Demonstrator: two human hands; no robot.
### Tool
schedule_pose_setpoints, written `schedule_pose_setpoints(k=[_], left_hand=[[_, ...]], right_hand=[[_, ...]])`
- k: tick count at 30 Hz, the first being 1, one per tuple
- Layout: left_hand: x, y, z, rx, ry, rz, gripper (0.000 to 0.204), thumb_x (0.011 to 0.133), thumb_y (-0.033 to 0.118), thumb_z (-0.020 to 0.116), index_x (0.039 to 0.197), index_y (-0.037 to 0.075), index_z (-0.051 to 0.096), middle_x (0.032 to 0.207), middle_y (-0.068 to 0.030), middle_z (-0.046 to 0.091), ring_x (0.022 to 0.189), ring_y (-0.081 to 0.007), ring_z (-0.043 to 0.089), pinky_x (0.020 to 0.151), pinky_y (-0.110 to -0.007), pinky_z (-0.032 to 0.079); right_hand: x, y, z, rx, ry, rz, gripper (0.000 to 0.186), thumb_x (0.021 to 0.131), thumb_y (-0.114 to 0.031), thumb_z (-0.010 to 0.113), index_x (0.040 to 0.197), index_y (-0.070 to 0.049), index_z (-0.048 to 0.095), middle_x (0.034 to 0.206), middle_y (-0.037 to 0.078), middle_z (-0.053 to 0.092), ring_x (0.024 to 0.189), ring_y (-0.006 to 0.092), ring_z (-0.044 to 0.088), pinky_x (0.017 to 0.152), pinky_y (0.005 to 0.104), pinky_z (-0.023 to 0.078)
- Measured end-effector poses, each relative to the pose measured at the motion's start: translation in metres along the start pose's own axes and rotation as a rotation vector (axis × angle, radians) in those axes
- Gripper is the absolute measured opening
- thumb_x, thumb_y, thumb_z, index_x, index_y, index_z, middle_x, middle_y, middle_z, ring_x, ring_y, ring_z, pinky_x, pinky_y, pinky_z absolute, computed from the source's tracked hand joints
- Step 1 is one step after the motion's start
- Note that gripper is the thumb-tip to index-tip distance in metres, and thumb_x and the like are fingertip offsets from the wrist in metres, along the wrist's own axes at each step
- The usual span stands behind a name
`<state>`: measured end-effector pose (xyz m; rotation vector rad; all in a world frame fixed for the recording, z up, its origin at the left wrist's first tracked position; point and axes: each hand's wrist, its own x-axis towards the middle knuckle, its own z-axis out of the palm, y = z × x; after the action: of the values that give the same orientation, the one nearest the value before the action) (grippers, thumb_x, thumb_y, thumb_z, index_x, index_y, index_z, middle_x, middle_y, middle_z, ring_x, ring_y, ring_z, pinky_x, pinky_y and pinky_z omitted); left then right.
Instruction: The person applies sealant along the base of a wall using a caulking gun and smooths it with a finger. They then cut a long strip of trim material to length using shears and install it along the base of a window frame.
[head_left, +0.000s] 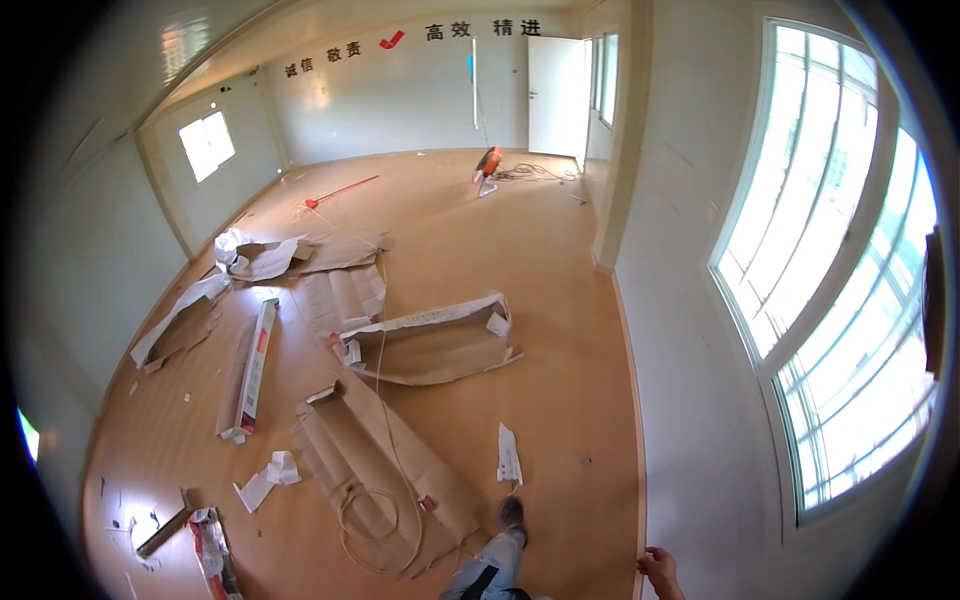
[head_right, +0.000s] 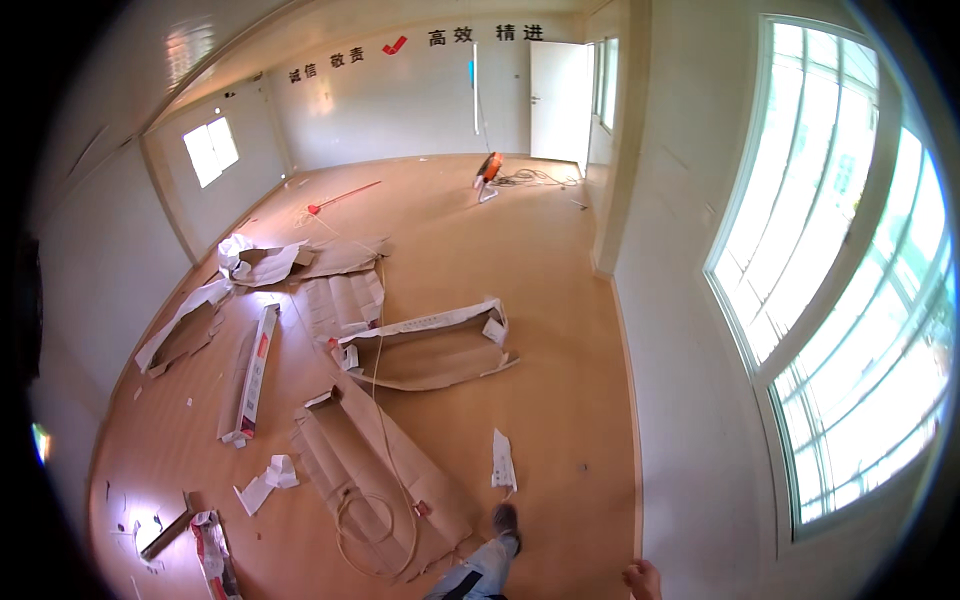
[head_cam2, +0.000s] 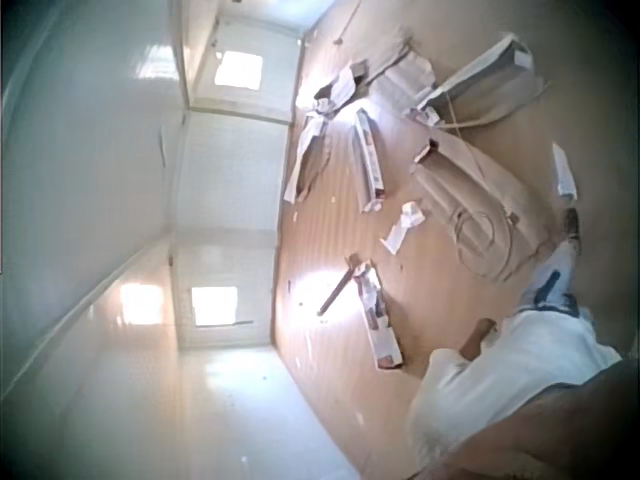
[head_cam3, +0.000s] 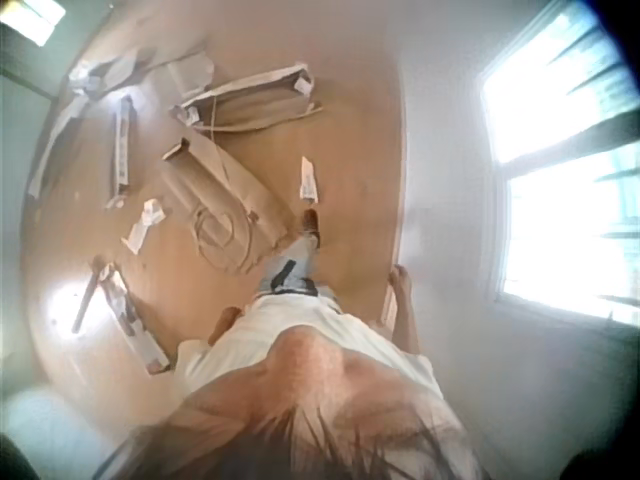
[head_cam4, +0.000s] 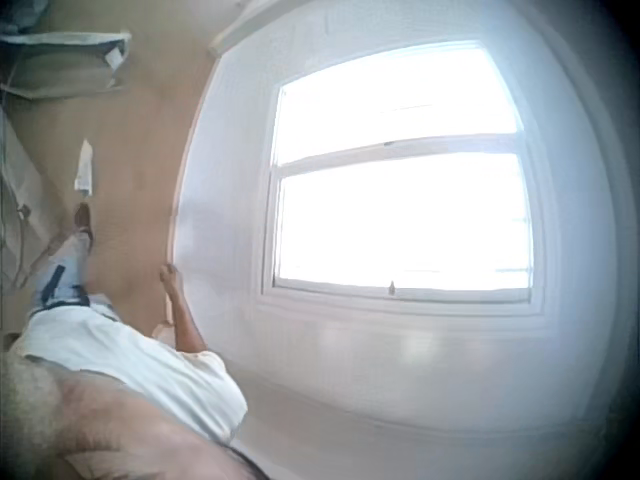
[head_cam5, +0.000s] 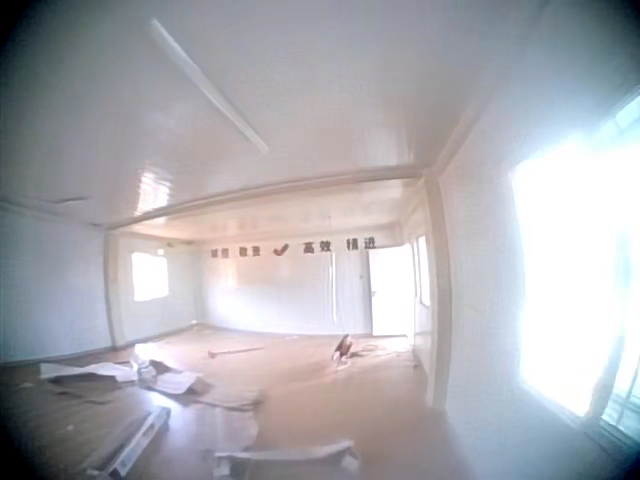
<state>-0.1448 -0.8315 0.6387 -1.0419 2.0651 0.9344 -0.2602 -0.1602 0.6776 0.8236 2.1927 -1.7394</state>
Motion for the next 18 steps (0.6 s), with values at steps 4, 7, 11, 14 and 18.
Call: schedule_pose_setpoints(k=[4, 7, 11, 14, 18], left_hand=[[0.081, 0.093, 0.011, 0.006, -0.003, -0.076, 0.03, 0.091, 0.032, 0.061, 0.105, 0.009, 0.075, 0.102, -0.0158, 0.072, 0.099, -0.0265, 0.069, 0.084, -0.039, 0.053], [0.143, 0.179, 0.007, 0.019, 0.036, -0.139, 0.031, 0.091, 0.033, 0.061, 0.105, 0.009, 0.075, 0.104, -0.0163, 0.072, 0.101, -0.0278, 0.068, 0.085, -0.039, 0.053], [0.213, 0.367, 0.008, -0.037, 0.098, 0.045, 0.033, 0.091, 0.035, 0.061, 0.106, 0.009, 0.074, 0.107, -0.0171, 0.072, 0.104, -0.0296, 0.068, 0.086, -0.04, 0.053], [0.244, 0.545, -0.019, -0.16, 0.013, 0.487, 0.032, 0.091, 0.034, 0.063, 0.11, 0.009, 0.073, 0.107, -0.0149, 0.072, 0.104, -0.0278, 0.068, 0.089, -0.039, 0.052], [0.259, 0.739, -0.066, -0.165, -0.154, 0.657, 0.03, 0.093, 0.029, 0.065, 0.113, 0.007, 0.071, 0.101, -0.0121, 0.073, 0.095, -0.0234, 0.069, 0.085, -0.035, 0.052]], right_hand=[[0.096, -0.031, 0.027, 0.327, -0.223, -0.086, 0.045, 0.096, -0.03, 0.066, 0.131, -0.004, 0.057, 0.109, 0.01, 0.067, 0.097, 0.0202, 0.065, 0.083, 0.0378, 0.055], [0.14, -0.079, 0.046, -0.007, -0.257, -0.027, 0.047, 0.095, -0.034, 0.065, 0.128, -0.001, 0.058, 0.102, 0.016, 0.067, 0.096, 0.0294, 0.065, 0.081, 0.0418, 0.054], [0.178, -0.158, 0.011, -0.549, -0.231, 0.207, 0.05, 0.094, -0.038, 0.065, 0.128, -0.002, 0.058, 0.113, 0.019, 0.066, 0.106, 0.0308, 0.064, 0.091, 0.0463, 0.051], [0.212, -0.239, -0.004, -0.757, -0.201, 0.25, 0.053, 0.094, -0.041, 0.065, 0.128, -0.002, 0.059, 0.121, 0.021, 0.065, 0.113, 0.0318, 0.063, 0.098, 0.0496, 0.049], [0.322, -0.262, -0.016, -0.461, -0.083, 0.396, 0.044, 0.092, -0.038, 0.066, 0.119, -0.003, 0.062, 0.109, 0.018, 0.067, 0.101, 0.0293, 0.064, 0.089, 0.0472, 0.05]])
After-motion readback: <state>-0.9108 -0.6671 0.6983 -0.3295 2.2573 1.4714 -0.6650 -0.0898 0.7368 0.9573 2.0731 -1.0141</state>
